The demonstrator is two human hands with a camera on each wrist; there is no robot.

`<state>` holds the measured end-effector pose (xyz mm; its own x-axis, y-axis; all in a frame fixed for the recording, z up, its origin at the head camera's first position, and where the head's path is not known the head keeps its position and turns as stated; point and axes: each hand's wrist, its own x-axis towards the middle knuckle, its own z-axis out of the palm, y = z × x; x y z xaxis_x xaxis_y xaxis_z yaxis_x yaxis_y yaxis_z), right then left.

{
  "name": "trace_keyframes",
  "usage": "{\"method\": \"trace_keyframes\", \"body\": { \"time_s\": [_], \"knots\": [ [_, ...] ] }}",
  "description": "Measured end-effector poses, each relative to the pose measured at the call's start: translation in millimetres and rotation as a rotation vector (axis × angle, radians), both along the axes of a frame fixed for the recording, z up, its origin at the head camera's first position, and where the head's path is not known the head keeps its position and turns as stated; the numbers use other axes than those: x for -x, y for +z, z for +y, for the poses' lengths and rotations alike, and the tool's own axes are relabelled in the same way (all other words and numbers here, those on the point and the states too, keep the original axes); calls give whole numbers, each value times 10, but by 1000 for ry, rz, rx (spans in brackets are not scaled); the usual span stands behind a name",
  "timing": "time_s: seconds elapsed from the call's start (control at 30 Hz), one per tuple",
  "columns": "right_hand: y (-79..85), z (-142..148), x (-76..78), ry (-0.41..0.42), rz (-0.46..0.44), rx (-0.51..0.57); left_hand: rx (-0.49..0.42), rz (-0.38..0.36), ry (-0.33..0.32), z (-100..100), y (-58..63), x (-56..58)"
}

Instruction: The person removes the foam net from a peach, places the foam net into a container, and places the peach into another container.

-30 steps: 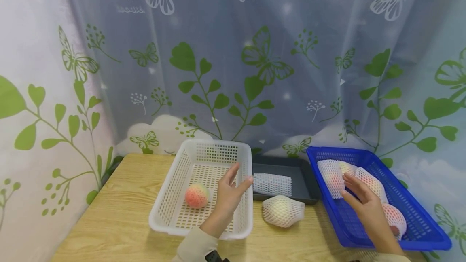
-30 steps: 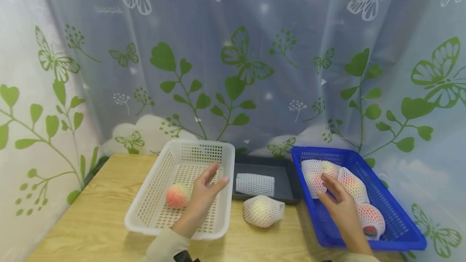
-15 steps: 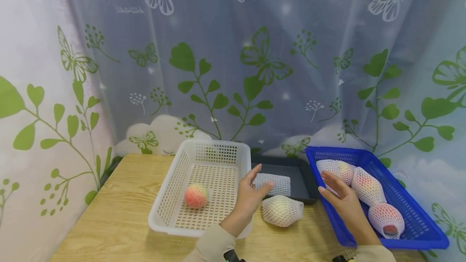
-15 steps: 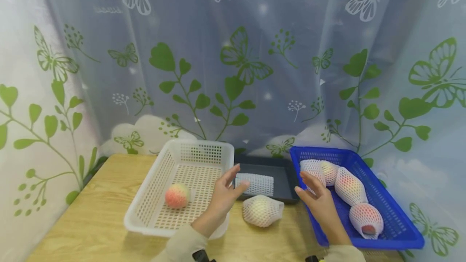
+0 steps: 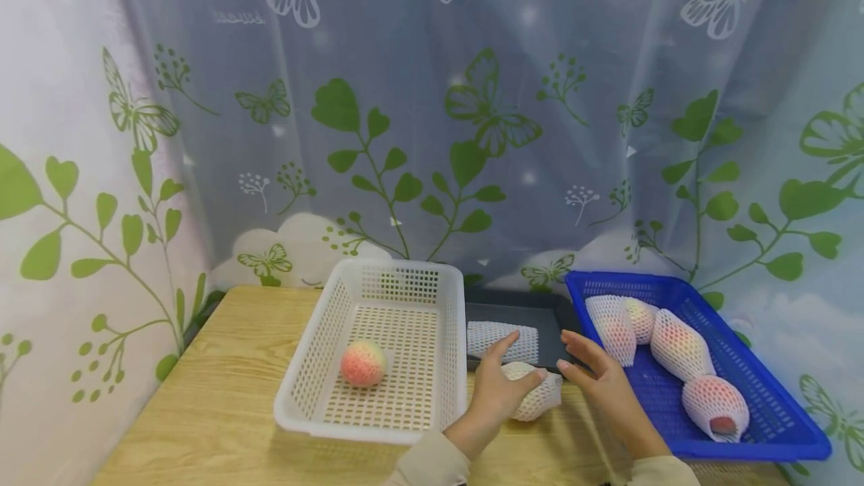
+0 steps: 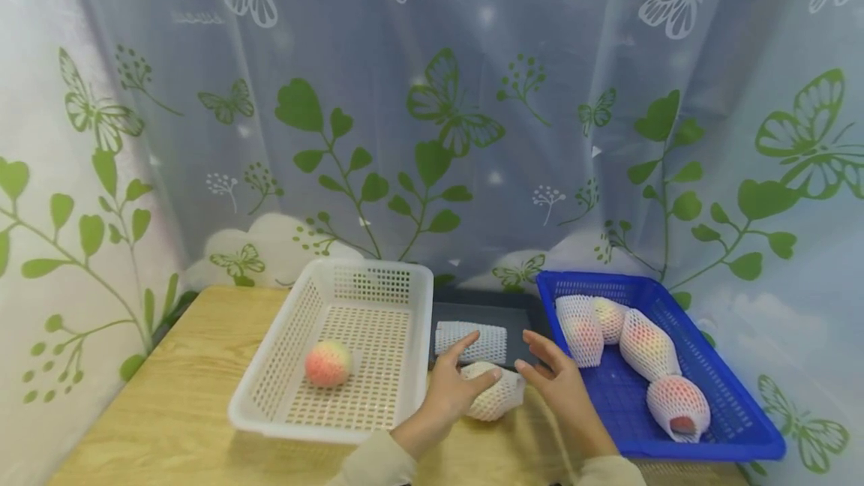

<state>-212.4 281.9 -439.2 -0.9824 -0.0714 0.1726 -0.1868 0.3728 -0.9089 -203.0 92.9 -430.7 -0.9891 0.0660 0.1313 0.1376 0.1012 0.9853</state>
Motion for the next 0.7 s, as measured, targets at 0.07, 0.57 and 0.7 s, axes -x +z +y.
{"method": "trace_keyframes", "body": {
  "time_s": [0.07, 0.57, 0.7],
  "knots": [
    [-62, -36, 9, 3, 38, -12, 12, -22, -2, 33, -65, -12],
    [-462, -174, 87, 49, 26, -18, 38, 24, 111, 114, -600, -9],
    [-528, -189, 101, 48, -104, 30, 54, -14, 111, 92, -730, 11]
  ]
}}
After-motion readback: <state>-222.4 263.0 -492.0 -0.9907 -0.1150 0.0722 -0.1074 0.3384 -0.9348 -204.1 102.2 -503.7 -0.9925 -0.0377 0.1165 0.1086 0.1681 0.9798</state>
